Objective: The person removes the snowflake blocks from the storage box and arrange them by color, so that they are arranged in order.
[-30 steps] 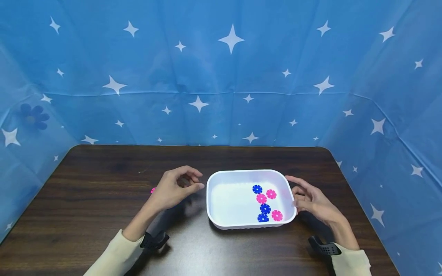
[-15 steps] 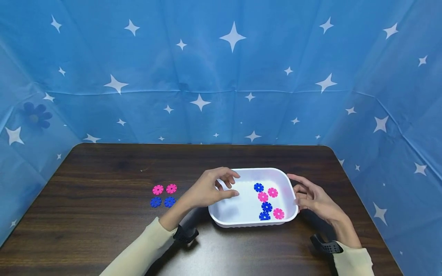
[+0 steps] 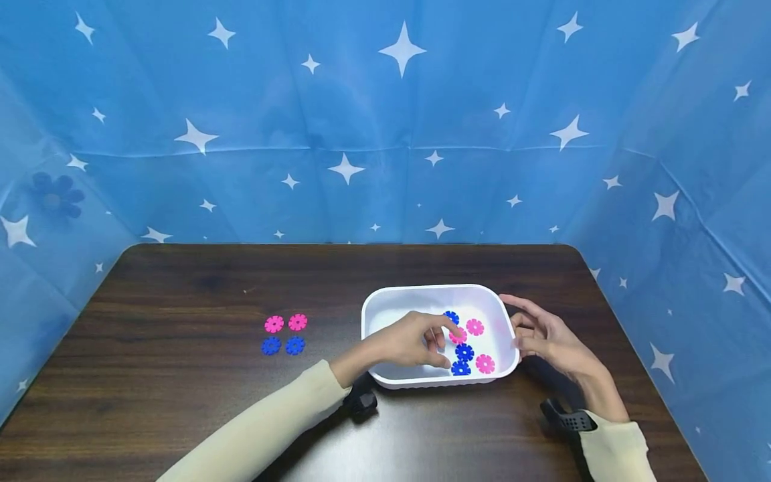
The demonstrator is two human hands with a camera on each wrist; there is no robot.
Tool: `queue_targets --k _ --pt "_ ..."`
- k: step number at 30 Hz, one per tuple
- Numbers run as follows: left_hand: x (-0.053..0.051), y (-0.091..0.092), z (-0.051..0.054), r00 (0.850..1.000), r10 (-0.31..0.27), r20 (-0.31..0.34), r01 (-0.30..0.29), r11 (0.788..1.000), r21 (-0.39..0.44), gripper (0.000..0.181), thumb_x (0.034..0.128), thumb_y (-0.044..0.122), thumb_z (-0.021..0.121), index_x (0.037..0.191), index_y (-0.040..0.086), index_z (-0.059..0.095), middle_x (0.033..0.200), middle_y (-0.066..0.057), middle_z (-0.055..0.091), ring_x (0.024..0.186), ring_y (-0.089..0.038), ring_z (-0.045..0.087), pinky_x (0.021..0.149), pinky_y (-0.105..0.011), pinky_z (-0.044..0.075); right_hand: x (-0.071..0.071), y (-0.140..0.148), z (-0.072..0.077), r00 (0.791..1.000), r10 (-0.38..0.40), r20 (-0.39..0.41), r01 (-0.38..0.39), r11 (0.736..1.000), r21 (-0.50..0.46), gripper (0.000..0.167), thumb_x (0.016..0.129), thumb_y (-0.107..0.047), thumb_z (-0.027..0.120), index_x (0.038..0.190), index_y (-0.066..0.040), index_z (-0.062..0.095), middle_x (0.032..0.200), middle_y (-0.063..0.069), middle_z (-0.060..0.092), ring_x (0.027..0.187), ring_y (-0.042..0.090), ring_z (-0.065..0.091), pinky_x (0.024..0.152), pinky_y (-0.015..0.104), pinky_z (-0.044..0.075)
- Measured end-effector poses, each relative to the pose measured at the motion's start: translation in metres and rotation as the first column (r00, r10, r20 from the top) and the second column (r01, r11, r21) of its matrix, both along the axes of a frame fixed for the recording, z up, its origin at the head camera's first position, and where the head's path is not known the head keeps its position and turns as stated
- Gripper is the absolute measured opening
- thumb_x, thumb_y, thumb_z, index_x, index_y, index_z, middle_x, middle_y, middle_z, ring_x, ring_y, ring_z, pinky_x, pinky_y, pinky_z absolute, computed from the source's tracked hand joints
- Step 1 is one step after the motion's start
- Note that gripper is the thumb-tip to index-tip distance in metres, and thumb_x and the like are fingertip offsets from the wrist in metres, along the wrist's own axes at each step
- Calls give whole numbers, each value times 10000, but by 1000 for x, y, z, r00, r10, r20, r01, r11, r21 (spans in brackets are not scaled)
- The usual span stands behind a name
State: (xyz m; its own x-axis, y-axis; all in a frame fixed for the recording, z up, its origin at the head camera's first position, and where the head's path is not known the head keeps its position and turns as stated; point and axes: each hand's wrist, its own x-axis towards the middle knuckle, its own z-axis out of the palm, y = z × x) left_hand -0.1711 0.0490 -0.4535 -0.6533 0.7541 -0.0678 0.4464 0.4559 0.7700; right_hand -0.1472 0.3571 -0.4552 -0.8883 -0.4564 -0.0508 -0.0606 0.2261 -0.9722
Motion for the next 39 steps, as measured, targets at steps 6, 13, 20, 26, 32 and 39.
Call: queue_targets --k 6,13,20,26,32,39 --pt "1 12 -5 997 -64 -52 57 990 -125 404 867 213 838 1249 219 704 774 47 606 671 -36 513 647 -151 416 0 0 1 1000 8 4 -8 1000 -16 757 931 91 616 1587 -23 258 1088 84 617 866 152 722 716 401 636" --pt "2 22 -7 991 -93 -97 64 962 -267 331 895 253 810 1207 342 742 693 57 562 614 -70 505 587 -199 376 1 1 0 1000 -8 8 8 1000 -2 758 927 85 622 1588 -52 277 1097 73 615 874 147 713 718 395 637" --pt "2 22 -4 988 -108 -114 67 946 -316 269 905 290 798 1161 344 737 759 72 587 678 -71 526 619 -207 395 0 1 2 1000 -6 18 6 1000 -6 762 927 83 622 1589 -47 268 1100 89 616 879 164 723 722 406 636" --pt "2 23 -5 990 -80 -114 42 952 -302 215 890 278 816 1082 252 722 786 79 593 712 -50 540 648 -188 419 0 0 4 1000 -11 29 11 1000 -6 774 926 78 629 1595 -51 261 1118 107 610 903 185 729 735 417 635" --pt "0 23 -7 985 -86 -152 44 964 -262 227 863 240 840 1015 157 694 838 63 593 761 -41 529 685 -159 433 1 0 4 999 -17 32 17 1000 -7 777 920 83 630 1593 -56 269 1124 105 606 899 178 724 739 407 635" --pt "-4 19 -6 987 -69 -145 39 979 -203 245 806 142 857 972 149 677 893 45 620 810 -40 533 730 -149 450 1 0 4 999 -7 42 8 1000 -26 768 931 83 618 1598 -67 267 1131 101 604 900 158 721 737 397 636"
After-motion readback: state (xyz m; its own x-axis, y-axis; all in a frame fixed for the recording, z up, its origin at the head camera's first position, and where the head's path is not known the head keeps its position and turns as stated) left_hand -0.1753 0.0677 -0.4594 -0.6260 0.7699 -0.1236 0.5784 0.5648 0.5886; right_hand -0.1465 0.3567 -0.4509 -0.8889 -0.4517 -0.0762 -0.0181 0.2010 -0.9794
